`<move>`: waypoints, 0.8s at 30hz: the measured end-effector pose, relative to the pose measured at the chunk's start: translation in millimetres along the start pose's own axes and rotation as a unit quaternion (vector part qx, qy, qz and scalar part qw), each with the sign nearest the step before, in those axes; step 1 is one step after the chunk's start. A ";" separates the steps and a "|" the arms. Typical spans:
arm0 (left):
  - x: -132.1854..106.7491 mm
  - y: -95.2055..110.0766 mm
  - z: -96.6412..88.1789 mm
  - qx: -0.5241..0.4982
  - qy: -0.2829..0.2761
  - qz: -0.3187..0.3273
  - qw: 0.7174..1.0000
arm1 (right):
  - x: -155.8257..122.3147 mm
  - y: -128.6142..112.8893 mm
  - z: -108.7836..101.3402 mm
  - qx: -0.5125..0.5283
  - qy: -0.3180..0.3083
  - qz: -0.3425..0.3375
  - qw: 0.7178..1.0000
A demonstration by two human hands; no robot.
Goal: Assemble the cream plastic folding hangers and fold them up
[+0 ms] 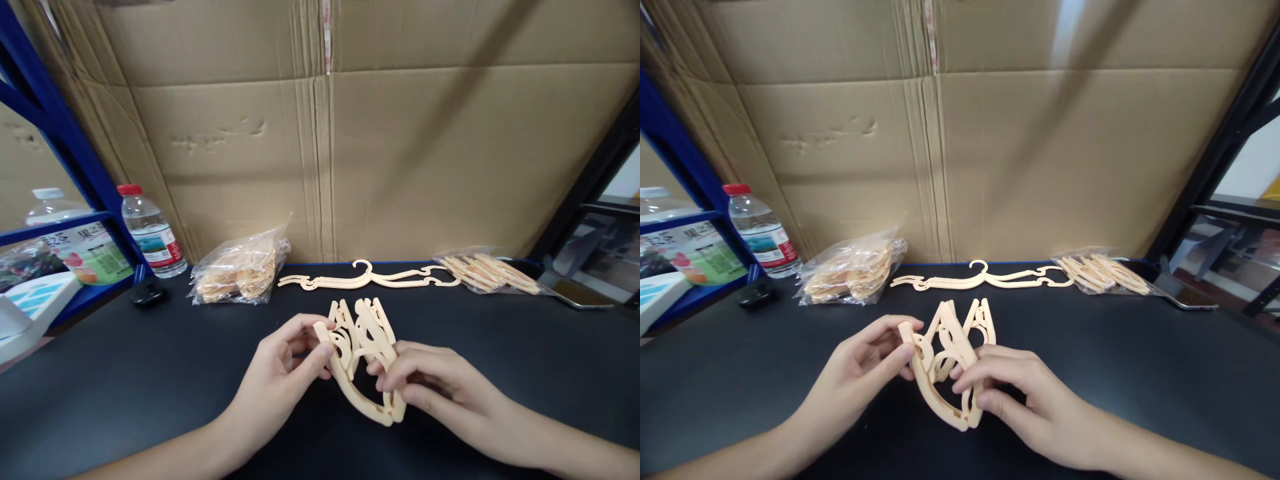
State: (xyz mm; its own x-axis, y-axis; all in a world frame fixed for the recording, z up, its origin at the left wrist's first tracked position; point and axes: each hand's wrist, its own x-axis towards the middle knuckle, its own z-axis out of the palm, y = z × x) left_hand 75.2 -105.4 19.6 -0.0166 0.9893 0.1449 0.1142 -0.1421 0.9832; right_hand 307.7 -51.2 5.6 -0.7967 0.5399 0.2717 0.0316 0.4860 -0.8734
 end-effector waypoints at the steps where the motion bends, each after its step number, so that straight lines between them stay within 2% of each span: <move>1: 0.3 -0.3 -0.4 0.000 0.002 0.002 1.000 | -0.6 -1.8 0.3 -0.027 -0.011 -0.008 1.000; 6: 0.8 -5.1 -2.2 -0.029 0.000 0.012 1.000 | -2.5 -2.9 -2.2 -0.079 -0.047 -0.004 0.996; 11: 0.6 -9.7 -2.7 -0.026 -0.032 0.018 0.999 | -2.3 -0.7 -2.4 -0.061 -0.024 -0.008 0.998; 24: -4.1 6.7 1.6 -0.029 -0.068 0.026 0.997 | -1.2 -1.1 0.3 0.001 -0.004 0.037 0.999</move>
State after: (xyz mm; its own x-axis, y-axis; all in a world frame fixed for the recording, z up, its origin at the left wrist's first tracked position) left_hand 77.6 -110.3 25.5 0.1228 0.9752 0.1839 0.0536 -0.1915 0.9800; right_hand 308.4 -52.6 6.2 -0.7973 0.5686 0.2025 0.0902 0.4440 -0.8915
